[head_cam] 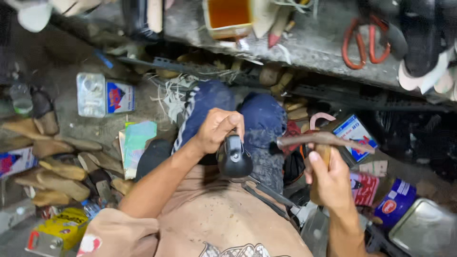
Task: The person sits on the floor and uses a hammer and a shoe repair tool to work on the sole of a black sandal. They repeatedly hammer the tool into the sole to secure it, occasionally inspecting the shoe and adjusting their grip.
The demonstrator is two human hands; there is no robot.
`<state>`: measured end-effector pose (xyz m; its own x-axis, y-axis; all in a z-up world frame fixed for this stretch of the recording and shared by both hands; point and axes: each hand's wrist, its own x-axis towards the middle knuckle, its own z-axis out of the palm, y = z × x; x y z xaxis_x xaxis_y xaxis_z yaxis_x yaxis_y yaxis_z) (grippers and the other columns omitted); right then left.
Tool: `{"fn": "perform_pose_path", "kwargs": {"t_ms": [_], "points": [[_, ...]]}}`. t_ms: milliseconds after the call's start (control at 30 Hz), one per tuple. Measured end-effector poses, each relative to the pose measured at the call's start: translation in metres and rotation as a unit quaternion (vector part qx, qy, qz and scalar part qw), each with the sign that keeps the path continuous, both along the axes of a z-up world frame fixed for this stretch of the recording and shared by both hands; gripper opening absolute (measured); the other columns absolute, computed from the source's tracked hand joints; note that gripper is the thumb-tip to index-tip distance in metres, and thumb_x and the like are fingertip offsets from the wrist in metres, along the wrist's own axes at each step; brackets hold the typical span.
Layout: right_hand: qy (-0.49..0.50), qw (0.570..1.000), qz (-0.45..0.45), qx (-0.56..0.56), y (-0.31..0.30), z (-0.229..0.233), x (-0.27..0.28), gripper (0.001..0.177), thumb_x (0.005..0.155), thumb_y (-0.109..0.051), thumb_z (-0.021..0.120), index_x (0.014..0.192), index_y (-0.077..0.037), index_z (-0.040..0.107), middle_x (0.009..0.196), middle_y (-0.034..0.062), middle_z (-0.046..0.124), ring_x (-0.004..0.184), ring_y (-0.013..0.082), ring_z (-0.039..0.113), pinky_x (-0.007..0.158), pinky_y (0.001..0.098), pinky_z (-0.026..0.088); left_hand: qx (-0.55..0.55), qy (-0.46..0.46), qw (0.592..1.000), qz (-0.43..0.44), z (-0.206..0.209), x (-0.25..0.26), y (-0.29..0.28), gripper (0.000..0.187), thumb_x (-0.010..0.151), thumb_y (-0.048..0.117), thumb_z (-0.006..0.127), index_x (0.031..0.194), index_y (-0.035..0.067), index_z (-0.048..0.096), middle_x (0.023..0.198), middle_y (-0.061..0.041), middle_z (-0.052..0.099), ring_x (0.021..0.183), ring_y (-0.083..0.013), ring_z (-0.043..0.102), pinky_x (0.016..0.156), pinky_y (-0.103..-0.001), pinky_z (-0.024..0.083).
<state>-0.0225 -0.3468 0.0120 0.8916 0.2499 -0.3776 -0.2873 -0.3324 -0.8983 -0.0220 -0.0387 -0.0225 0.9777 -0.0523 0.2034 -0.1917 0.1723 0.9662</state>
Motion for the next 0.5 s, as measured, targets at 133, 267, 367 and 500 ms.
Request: {"fn": "perform_pose_path", "kwargs": {"t_ms": [133, 267, 367, 500], "points": [[-0.012, 0.992, 0.026, -0.12, 0.02, 0.028, -0.026, 0.019, 0.102, -0.023, 0.052, 0.092, -0.007, 0.056, 0.056, 0.0028, 0.054, 0.049, 0.0141, 0.051, 0.055, 0.0293, 0.045, -0.06, 0.07, 0.994, -0.049, -0.003, -0.018, -0.002, 0.062, 0.108, 0.043, 0.038, 0.066, 0.005, 0.064, 0.066, -0.007, 0.066, 0.061, -0.0173, 0.063, 0.06, -0.028, 0.049], [-0.04, 0.981, 0.071, -0.175, 0.029, 0.058, -0.039, 0.021, 0.103, -0.026, 0.05, 0.1, -0.006, 0.057, 0.058, 0.0003, 0.056, 0.053, 0.0134, 0.051, 0.06, 0.0285, 0.047, -0.015, 0.034, 0.998, -0.048, -0.004, -0.024, -0.008, 0.06, 0.108, 0.045, 0.037, 0.068, 0.008, 0.063, 0.069, -0.003, 0.062, 0.06, -0.0146, 0.059, 0.059, -0.027, 0.046], [-0.11, 0.967, 0.088, -0.211, 0.031, 0.079, -0.047, 0.036, 0.1, -0.02, 0.051, 0.131, -0.002, 0.054, 0.062, -0.0004, 0.054, 0.055, 0.0132, 0.054, 0.065, 0.0286, 0.051, 0.033, -0.03, 0.998, -0.042, 0.007, -0.026, -0.008, 0.062, 0.11, 0.038, 0.033, 0.065, 0.009, 0.064, 0.065, -0.001, 0.061, 0.063, -0.0156, 0.055, 0.067, -0.03, 0.043], [-0.165, 0.945, 0.151, -0.24, 0.031, 0.112, -0.048, 0.033, 0.101, -0.03, 0.048, 0.076, -0.011, 0.058, 0.056, -0.0019, 0.054, 0.051, 0.0154, 0.052, 0.064, 0.0319, 0.045, 0.019, -0.051, 0.997, -0.054, 0.007, -0.03, -0.01, 0.062, 0.11, 0.035, 0.033, 0.064, 0.008, 0.064, 0.063, 0.0, 0.061, 0.056, -0.0158, 0.055, 0.072, -0.031, 0.044]]}}
